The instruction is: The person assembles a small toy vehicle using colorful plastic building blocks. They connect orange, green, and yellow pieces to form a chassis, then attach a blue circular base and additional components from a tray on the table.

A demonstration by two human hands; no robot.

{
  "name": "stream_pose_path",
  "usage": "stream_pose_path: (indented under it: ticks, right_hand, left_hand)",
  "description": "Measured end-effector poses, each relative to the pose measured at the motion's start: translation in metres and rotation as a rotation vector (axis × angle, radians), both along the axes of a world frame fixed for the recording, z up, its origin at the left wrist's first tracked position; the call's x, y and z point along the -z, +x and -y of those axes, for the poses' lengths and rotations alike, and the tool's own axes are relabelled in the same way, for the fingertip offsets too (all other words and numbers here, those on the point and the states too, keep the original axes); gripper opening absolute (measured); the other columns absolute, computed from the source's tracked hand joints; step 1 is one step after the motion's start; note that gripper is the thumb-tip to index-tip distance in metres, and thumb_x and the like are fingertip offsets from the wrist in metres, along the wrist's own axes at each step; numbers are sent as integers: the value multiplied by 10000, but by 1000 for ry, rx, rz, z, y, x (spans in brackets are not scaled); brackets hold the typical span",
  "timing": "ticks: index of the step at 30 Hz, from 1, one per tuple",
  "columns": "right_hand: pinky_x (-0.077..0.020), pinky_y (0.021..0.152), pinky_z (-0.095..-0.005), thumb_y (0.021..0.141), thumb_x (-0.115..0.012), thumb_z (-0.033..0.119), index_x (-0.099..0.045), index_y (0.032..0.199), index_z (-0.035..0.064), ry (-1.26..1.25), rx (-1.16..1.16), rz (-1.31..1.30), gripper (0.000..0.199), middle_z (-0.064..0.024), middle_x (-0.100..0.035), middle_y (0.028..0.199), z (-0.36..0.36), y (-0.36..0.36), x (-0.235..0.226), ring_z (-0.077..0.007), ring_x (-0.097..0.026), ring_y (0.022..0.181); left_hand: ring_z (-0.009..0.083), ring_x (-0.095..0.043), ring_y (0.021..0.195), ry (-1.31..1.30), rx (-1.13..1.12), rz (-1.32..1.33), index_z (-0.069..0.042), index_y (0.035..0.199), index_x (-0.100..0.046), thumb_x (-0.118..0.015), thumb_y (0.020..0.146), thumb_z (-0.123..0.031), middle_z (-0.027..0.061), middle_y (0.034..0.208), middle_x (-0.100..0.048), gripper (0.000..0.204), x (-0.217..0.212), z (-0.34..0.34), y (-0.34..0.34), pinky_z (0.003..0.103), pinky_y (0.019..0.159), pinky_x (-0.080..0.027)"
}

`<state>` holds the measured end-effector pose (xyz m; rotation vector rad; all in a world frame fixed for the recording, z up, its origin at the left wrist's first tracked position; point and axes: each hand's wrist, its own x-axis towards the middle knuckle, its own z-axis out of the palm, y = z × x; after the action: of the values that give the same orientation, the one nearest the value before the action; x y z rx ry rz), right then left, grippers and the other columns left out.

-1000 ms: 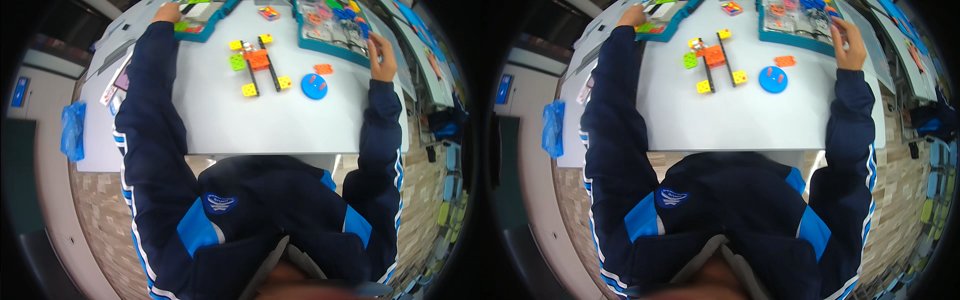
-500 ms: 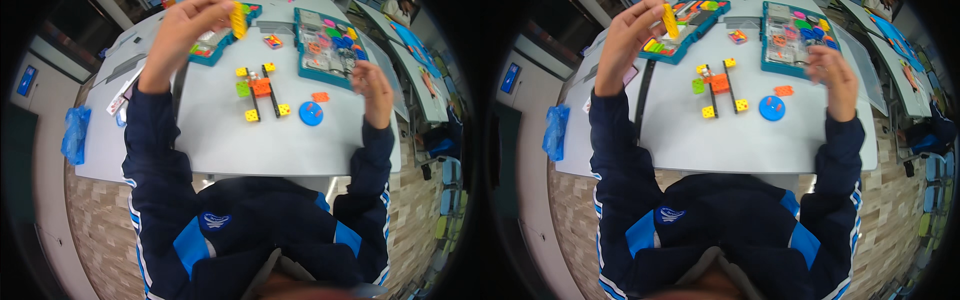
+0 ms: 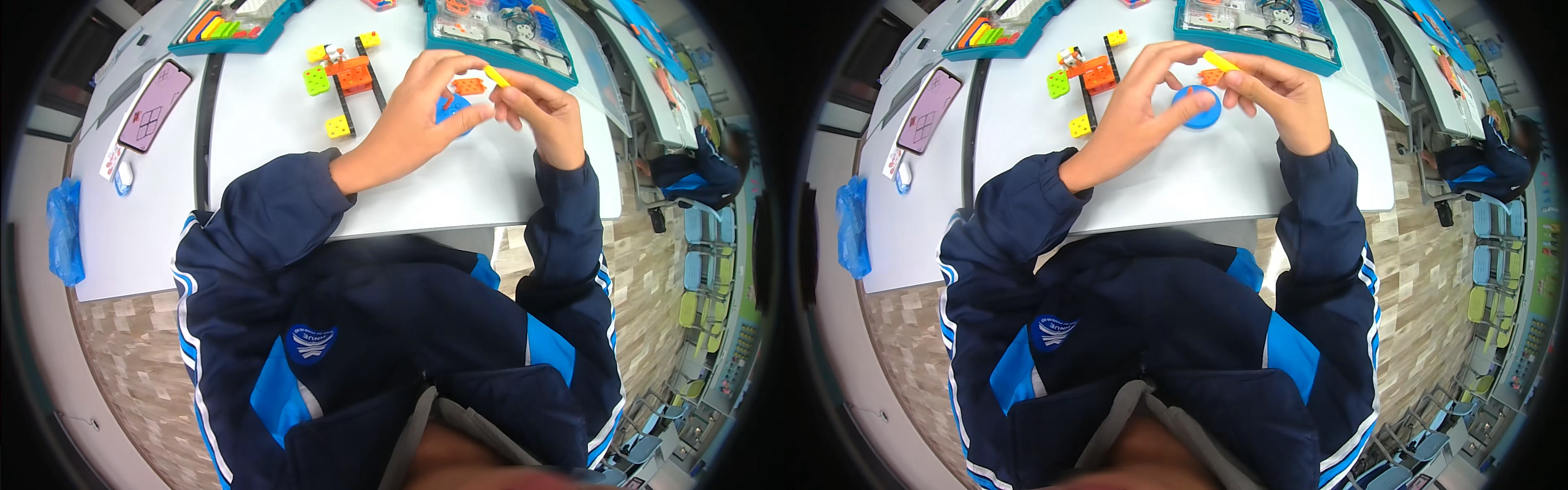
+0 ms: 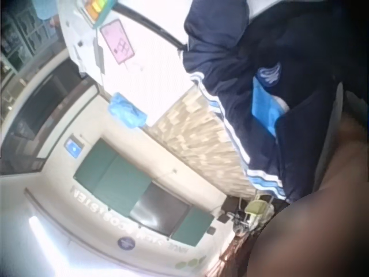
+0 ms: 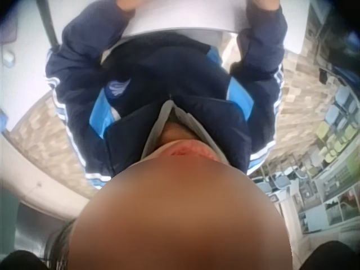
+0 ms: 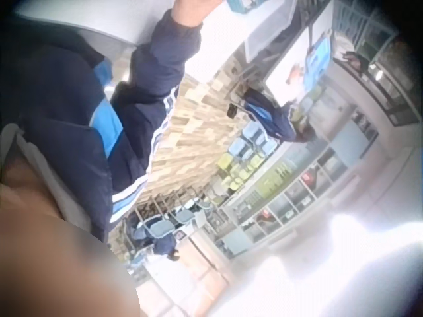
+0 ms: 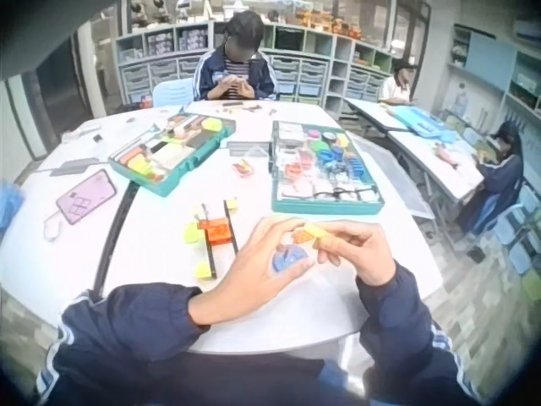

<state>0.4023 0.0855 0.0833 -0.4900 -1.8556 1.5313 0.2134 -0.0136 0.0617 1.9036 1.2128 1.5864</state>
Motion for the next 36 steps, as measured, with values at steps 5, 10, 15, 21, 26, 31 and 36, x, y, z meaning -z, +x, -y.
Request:
stream_pose_path:
  ticks: [5,10,15,21,26,31,36]
  right_hand:
    - [-437,574,-240,820,-773,170,-758,1043,91,620,356,311,237,-48,-678,884,3,-9,24,-115,-574,675]
    - [-417,540,-246,762,-807,170,-769,981,68,625,421,358,244,-38,-567,751,17,-19,37,-119,-510,630]
    - [-382,507,-257,751,-817,163,-769,965,55,676,430,325,244,-35,-493,684,17,-20,40,-120,-442,563]
    - [-364,491,-264,739,-832,165,-776,952,63,704,393,334,243,-30,-471,628,10,-17,39,-114,-420,539]
    - [-354,528,-211,760,-824,94,-763,992,24,631,335,375,250,-6,-511,678,6,-15,37,-73,-422,590]
    - [-360,531,-212,757,-830,96,-767,1002,41,629,302,417,258,0,-512,675,3,-11,34,-68,-426,594]
    - [-370,536,-230,718,-848,88,-776,1011,86,698,221,395,301,-4,-514,672,1,-3,31,-82,-443,592]
  left_hand:
    - [353,-420,1326,-20,-152,-293,-22,1466,-312,-722,868,-213,197,1457,-353,749,34,-5,2,414,1063,-414]
    - [401,-444,1294,-29,-133,-330,11,1461,-284,-707,859,-135,240,1437,-381,750,43,-9,4,410,1039,-430]
    - [417,-476,1248,-88,-110,-240,22,1436,-308,-671,876,-80,255,1383,-432,675,43,-4,6,419,1025,-438]
    - [405,-519,1188,-95,-109,-245,17,1397,-350,-677,874,-90,236,1329,-469,626,46,-3,7,419,987,-459]
    - [382,-555,1122,-99,-119,-225,-4,1372,-378,-681,872,-95,220,1289,-495,592,48,-3,7,411,953,-470]
    - [365,-566,1109,-91,-109,-228,-15,1362,-405,-678,876,-101,206,1261,-519,565,46,-2,6,404,939,-474]
    - [340,-594,1084,-89,-94,-222,-21,1313,-481,-652,893,-85,185,1205,-578,458,42,4,6,386,925,-483]
